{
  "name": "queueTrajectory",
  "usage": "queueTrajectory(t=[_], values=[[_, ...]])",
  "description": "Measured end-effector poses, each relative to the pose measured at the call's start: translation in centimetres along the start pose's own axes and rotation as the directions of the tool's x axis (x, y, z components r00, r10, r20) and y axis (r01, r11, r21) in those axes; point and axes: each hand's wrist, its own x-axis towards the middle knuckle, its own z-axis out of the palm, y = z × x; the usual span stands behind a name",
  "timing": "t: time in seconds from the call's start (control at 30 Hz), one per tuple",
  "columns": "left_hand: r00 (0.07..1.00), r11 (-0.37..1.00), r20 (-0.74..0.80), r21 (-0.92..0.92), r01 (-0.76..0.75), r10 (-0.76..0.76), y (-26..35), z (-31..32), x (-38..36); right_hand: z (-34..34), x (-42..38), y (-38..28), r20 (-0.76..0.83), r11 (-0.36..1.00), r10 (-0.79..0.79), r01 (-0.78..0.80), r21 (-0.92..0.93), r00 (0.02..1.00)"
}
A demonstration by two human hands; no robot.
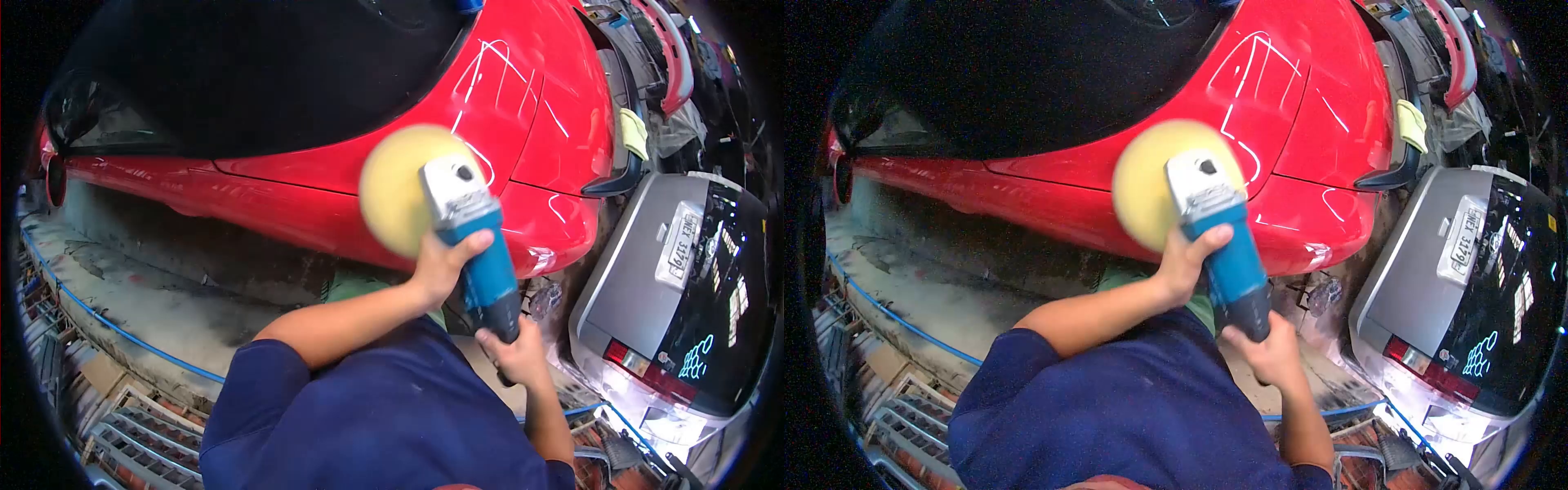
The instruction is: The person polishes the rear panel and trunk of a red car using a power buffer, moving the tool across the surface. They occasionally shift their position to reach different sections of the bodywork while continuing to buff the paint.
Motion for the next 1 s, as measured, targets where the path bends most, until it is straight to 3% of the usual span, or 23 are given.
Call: queueTrajectory(t=[0.03,0.13,0.17,0.23,0.33,0.4,0.47,0.53,0.57,0.6,0.67,0.8,0.9,0.93,1.0], values=[[0.999,0.998,0.035,-0.056,0.009,-0.007,0.4,0.1,1.4,-0.4,0.4,-1.9,-0.055,0.998,-0.065,0.064,-0.012,0.996],[0.992,0.992,0.123,-0.119,0.037,-0.023,2.5,0.7,4.3,-0.7,1.7,-4.0,-0.104,1.0,-0.016,0.015,-0.011,0.994],[0.993,0.991,0.115,-0.131,0.029,-0.014,2.5,0.6,4.1,-0.8,1.5,-5.6,-0.136,0.993,-0.014,-0.002,-0.121,0.991],[0.995,0.988,0.1,-0.152,0.011,0.004,2.7,0.5,4.0,-0.8,0.9,-7.0,-0.097,0.994,0.032,-0.042,-0.101,0.995],[0.998,0.989,0.044,-0.145,-0.035,0.042,1.9,-1.3,1.3,0.5,-0.4,-5.5,-0.082,0.971,-0.072,0.051,-0.235,0.994],[1.0,0.99,0.006,-0.138,-0.02,0.021,1.8,-3.1,-1.5,1.7,-0.8,-3.3,0.015,0.977,0.007,-0.003,-0.213,1.0],[0.998,0.989,-0.057,-0.15,0.014,-0.023,1.6,-5.4,-4.2,3.2,-1.6,-5.5,0.109,0.963,0.015,0.015,-0.268,0.994],[0.987,0.997,-0.158,-0.066,-0.033,0.022,1.9,-8.1,-6.4,4.9,-0.9,-5.8,0.206,0.952,-0.143,0.192,-0.239,0.968],[0.98,0.993,-0.201,-0.115,-0.027,0.003,2.7,-9.0,-7.4,5.7,-0.5,-5.8,0.243,0.936,-0.223,0.277,-0.218,0.944],[0.957,0.989,-0.289,-0.137,-0.055,0.013,2.7,-10.0,-7.9,6.7,0.1,-6.0,0.272,0.928,-0.237,0.3,-0.221,0.933],[0.96,0.974,-0.279,-0.224,-0.042,-0.023,3.4,-12.4,-8.7,8.2,1.2,-6.8,0.333,0.907,-0.267,0.353,-0.231,0.904],[0.958,0.966,-0.283,-0.258,-0.03,-0.046,4.3,-12.9,-9.2,8.2,0.8,-8.2,0.37,0.92,-0.226,0.322,-0.225,0.901],[0.954,0.988,-0.29,-0.15,0.038,-0.081,3.8,-10.1,-9.2,6.2,-0.8,-7.3,0.324,0.944,-0.155,0.237,-0.231,0.933],[0.957,0.974,-0.27,-0.223,0.042,-0.104,3.7,-9.1,-9.2,5.4,-1.3,-6.9,0.318,0.95,-0.099,0.185,-0.252,0.943],[0.967,0.977,-0.213,-0.188,0.102,-0.142,3.6,-6.8,-8.9,3.9,-2.7,-6.4,0.251,0.971,-0.051,0.107,-0.214,0.967]])
